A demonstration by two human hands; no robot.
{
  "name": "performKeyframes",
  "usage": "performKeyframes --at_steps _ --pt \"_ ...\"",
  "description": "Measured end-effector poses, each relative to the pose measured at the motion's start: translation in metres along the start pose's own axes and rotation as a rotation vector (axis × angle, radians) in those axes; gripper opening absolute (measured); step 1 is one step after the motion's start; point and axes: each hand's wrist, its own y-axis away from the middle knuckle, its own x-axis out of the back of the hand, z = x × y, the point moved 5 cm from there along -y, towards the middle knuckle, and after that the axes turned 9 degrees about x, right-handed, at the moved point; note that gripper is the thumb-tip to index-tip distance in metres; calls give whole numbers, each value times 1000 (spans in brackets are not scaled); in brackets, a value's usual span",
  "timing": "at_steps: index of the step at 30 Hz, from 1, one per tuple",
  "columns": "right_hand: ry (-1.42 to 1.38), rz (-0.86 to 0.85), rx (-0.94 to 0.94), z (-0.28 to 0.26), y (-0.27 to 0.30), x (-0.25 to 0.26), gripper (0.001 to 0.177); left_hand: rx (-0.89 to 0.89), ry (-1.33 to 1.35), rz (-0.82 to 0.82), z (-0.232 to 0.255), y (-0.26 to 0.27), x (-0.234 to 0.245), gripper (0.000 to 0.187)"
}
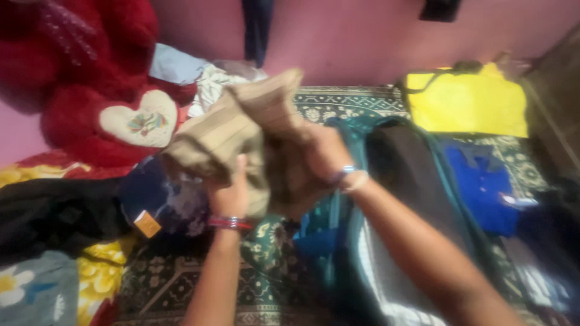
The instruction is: The person packs folded clothes into a teal suitcase. They pick up various garments from a pile on the bed, fold them, and place them inside the suitcase one by one.
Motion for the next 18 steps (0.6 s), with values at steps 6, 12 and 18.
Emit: performKeyframes --at_steps 6,12,18 --pt "940 144 248 -153 81 111 29 89 113 -458 71 85 -142 60" --pt "1571 6 -448 -129 147 196 42 -3 -58 -677 53 180 -287 53" --pt "1568 -277 -640 -1 202 246 23 283 -693 -966 -74 233 -352 40"
